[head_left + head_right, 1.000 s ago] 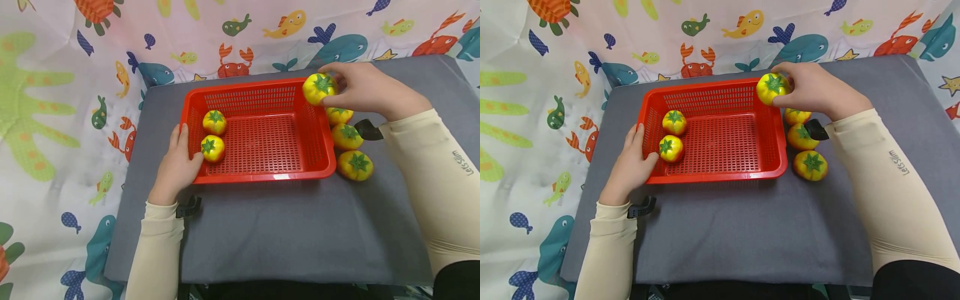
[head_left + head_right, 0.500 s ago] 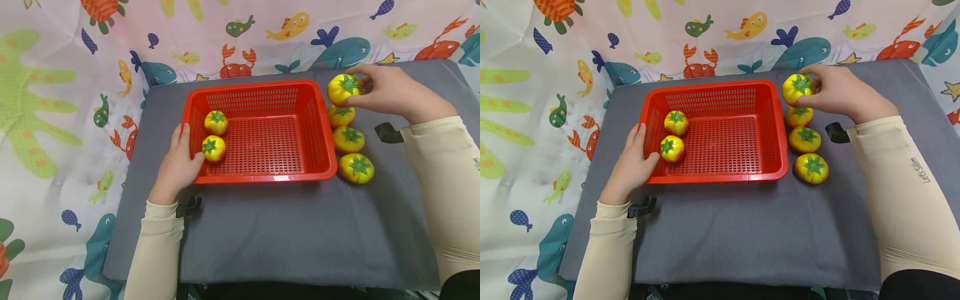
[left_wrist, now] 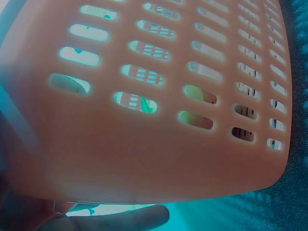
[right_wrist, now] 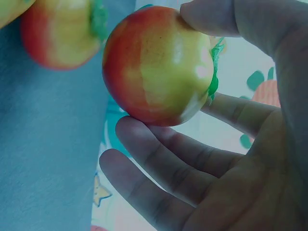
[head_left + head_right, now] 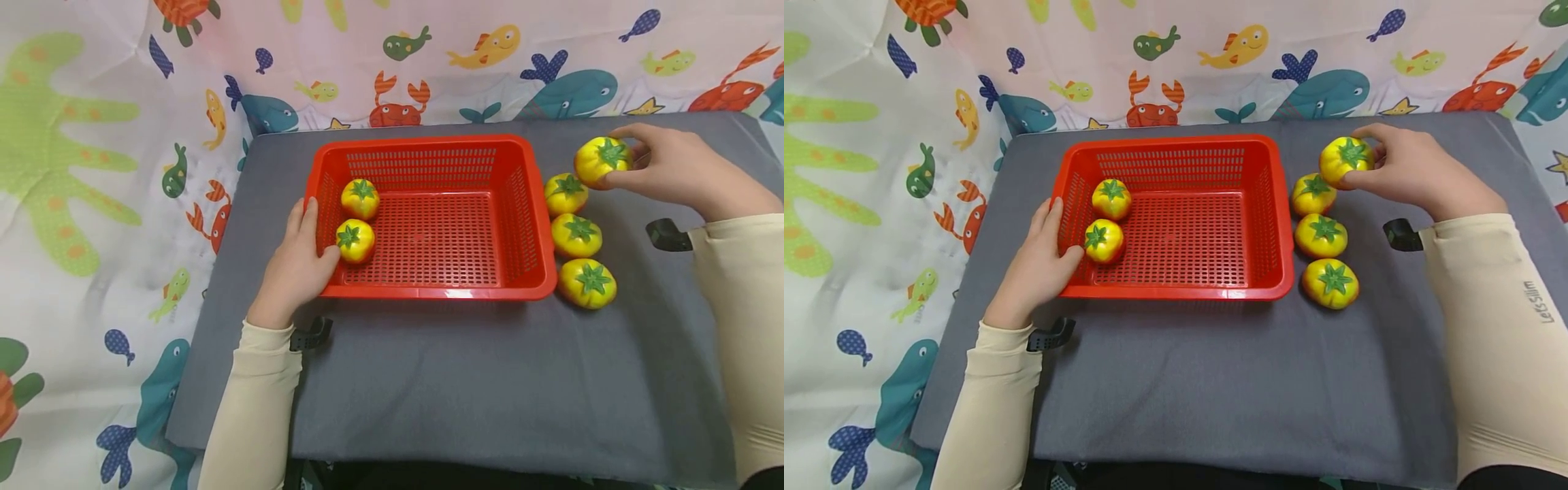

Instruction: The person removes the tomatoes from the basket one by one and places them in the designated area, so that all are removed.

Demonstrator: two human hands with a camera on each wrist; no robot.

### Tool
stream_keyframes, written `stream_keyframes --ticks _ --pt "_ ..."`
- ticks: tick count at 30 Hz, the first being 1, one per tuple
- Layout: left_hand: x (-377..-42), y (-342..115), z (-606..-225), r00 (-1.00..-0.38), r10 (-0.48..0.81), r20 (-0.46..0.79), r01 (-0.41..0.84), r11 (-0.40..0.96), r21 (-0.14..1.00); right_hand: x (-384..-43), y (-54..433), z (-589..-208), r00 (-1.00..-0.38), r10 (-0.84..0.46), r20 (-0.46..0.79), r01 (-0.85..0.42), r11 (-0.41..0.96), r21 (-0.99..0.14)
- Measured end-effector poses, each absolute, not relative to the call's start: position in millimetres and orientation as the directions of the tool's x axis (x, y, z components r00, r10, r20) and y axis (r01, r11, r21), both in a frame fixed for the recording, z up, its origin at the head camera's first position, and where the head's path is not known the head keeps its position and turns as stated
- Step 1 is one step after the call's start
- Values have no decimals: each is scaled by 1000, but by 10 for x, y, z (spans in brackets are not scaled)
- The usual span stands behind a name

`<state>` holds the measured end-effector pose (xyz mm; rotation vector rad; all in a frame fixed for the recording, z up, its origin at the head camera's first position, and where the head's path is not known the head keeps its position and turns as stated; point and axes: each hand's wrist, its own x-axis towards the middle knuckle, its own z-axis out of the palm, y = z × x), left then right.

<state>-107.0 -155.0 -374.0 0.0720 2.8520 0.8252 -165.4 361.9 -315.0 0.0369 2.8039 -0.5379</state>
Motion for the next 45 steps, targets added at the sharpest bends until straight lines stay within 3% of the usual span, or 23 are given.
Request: stream_keyframes --ticks 16,23,45 --pt "-1081 -1523 -3735 -984 87 -156 -8 851 525 -1637 3958 -3452 -936 51 -347 166 935 -312" --pt "-1089 -1519 -3742 -984 94 -148 2 850 527 -1633 4073 -3528 -898 17 -440 184 922 -341" --pt "-1068 -1536 -3750 -987 85 -137 -1 847 531 -1647 4097 -3704 -858 -17 -514 191 917 -351"
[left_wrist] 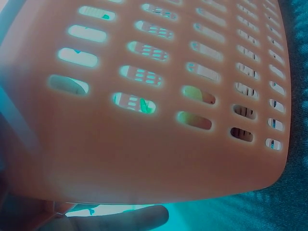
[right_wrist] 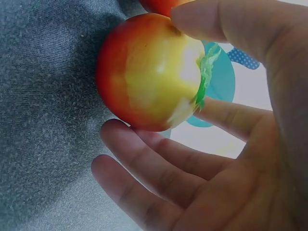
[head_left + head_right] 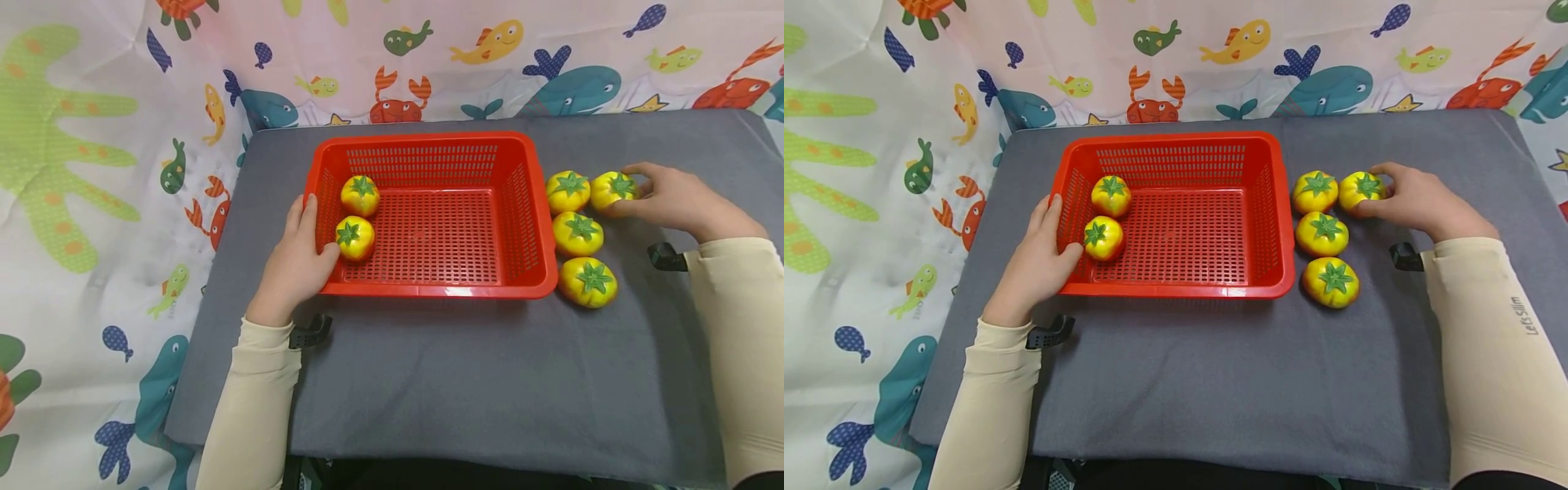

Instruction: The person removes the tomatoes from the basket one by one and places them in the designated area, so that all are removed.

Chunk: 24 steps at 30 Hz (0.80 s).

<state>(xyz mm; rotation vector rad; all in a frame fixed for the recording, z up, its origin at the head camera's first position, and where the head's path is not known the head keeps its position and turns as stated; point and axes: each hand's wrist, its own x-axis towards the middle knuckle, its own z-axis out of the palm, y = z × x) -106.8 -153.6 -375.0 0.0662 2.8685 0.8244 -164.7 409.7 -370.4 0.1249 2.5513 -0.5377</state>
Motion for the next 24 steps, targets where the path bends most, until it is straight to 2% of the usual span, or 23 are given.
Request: stream_keyframes --ticks 12,24 --pt "-1069 -1531 -3738 -986 83 -146 -7 847 531 -1635 4106 -3661 -857 -30 -514 188 911 -366" --pt "-1076 -1524 -3737 -986 83 -148 -8 850 527 -1668 3971 -3558 -904 -15 -428 139 935 -326"
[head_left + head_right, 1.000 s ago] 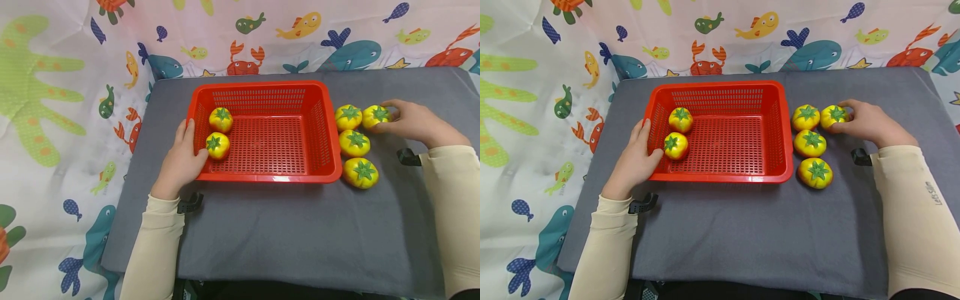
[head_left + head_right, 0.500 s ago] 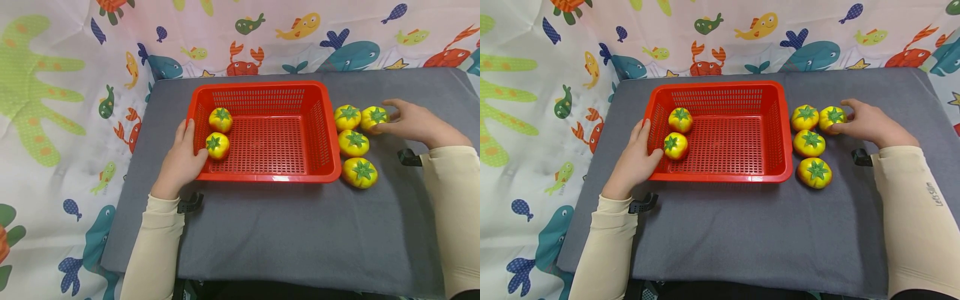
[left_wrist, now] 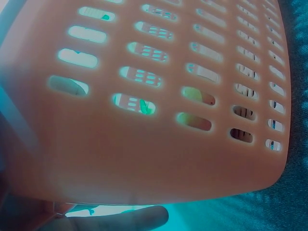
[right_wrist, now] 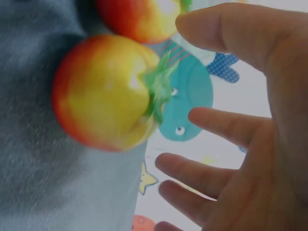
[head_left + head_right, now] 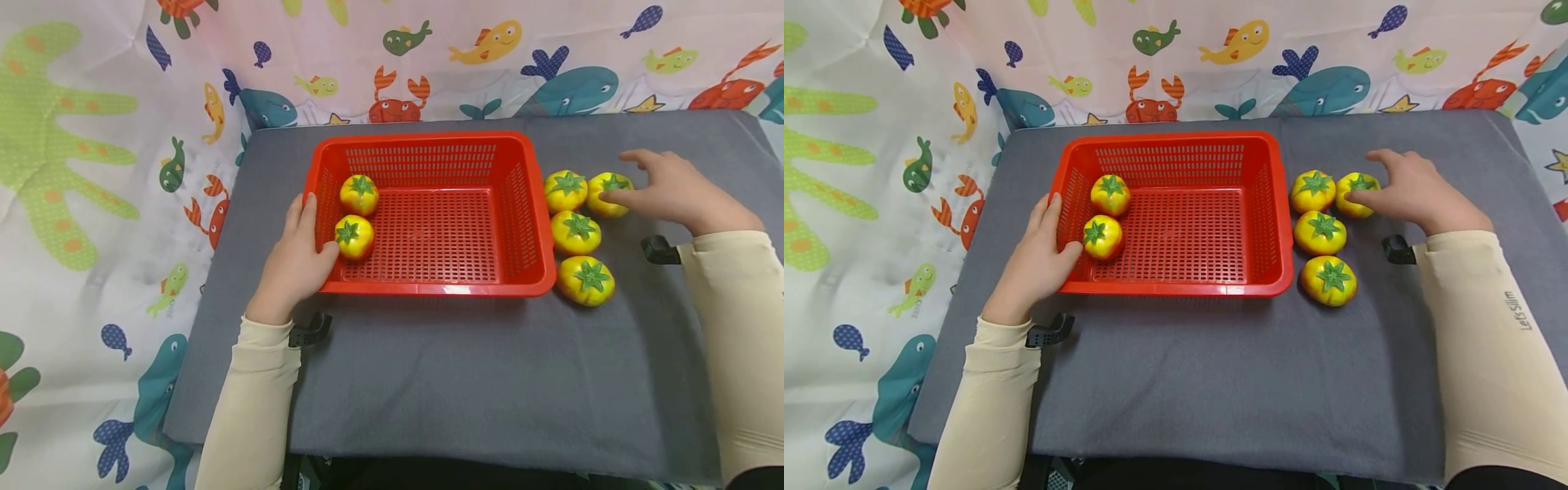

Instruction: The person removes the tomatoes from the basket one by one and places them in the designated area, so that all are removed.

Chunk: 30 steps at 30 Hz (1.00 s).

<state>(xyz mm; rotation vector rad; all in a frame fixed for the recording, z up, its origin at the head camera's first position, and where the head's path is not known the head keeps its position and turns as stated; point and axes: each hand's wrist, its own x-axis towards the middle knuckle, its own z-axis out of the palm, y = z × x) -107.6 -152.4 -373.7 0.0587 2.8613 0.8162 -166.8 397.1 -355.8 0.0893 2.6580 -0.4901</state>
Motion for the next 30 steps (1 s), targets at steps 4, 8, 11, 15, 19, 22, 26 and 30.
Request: stream_keyframes --ticks 4,8,11,15,19,22,26,30 --pt "-1079 -1523 -3734 -985 86 -149 -5 850 527 -1683 3883 -3516 -919 -20 -393 118 939 -322" --pt "-1081 -1524 -3737 -986 84 -146 -5 854 521 -1698 3775 -3460 -931 -44 -362 83 941 -328" --pt "-1084 -1526 -3740 -986 80 -143 -4 859 512 -1709 3681 -3419 -935 -54 -350 70 941 -332" --pt "-1089 -1527 -3739 -987 77 -142 -4 866 500 -1752 3573 -3372 -937 -72 -343 59 932 -358" --pt "-1093 -1522 -3739 -987 74 -143 -7 868 497 -1806 3472 -3338 -939 -99 -330 43 917 -396" --pt "-1088 -1519 -3732 -986 73 -148 -10 869 494 -1844 3396 -3308 -939 -111 -327 38 907 -419" --pt "-1079 -1513 -3722 -986 71 -152 -12 874 486 -1864 3295 -3252 -942 -119 -313 39 889 -456" --pt "-1072 -1511 -3715 -987 69 -147 -11 876 482 -1870 3188 -3198 -948 -126 -294 31 878 -477"
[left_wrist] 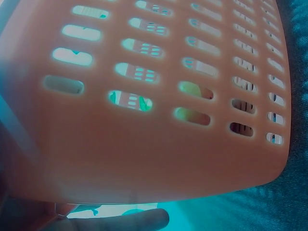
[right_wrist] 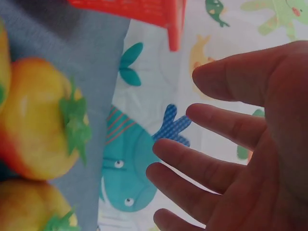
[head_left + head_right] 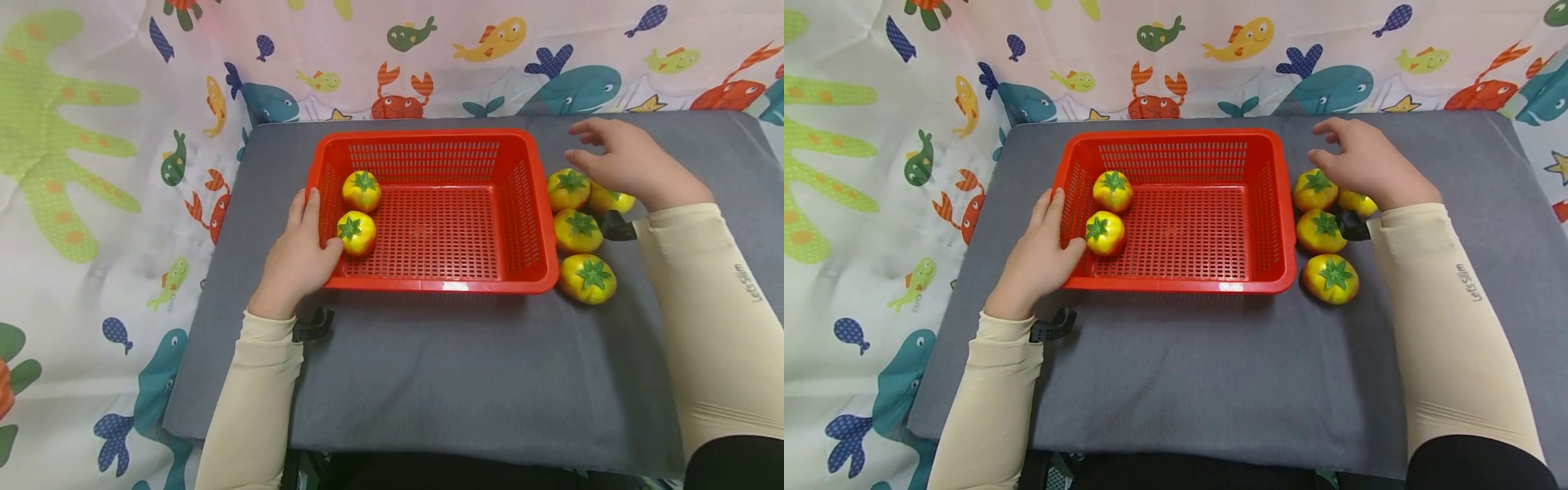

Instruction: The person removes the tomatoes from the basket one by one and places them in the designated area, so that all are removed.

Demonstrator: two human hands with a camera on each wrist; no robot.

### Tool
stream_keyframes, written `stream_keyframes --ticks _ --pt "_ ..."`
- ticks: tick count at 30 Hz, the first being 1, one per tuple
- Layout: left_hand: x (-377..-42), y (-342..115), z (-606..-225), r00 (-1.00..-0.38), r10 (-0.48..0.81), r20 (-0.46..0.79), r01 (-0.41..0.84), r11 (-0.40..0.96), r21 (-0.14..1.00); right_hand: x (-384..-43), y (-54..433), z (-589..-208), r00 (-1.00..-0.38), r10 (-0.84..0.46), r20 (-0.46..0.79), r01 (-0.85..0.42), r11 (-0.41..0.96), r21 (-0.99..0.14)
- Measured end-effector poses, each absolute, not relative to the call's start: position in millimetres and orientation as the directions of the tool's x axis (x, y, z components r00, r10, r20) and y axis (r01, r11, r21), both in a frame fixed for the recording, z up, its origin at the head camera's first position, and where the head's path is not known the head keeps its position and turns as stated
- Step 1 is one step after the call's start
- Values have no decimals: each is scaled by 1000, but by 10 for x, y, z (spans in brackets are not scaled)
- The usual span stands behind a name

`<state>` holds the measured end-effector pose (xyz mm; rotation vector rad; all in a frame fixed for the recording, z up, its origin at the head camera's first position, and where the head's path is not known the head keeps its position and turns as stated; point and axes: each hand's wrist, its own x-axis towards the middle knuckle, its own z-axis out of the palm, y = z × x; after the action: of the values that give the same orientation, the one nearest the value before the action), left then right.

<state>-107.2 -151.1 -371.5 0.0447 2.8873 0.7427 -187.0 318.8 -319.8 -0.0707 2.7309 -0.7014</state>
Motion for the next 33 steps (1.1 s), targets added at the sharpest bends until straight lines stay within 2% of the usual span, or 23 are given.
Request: stream_keyframes --ticks 5,13,22,33 --pt "-1062 -1517 -3719 -987 70 -143 -6 881 473 -1877 3062 -3163 -950 -147 -275 13 862 -507" --pt "-1073 -1526 -3713 -988 74 -138 0 882 471 -1934 2801 -3075 -951 -230 -207 -87 841 -534" --pt "-1076 -1517 -3735 -986 74 -151 -6 882 472 -2009 2463 -3067 -938 -265 -222 -108 834 -542" --pt "-1087 -1520 -3739 -987 71 -144 -6 879 477 -2105 2097 -3095 -911 -355 -210 -197 822 -534"
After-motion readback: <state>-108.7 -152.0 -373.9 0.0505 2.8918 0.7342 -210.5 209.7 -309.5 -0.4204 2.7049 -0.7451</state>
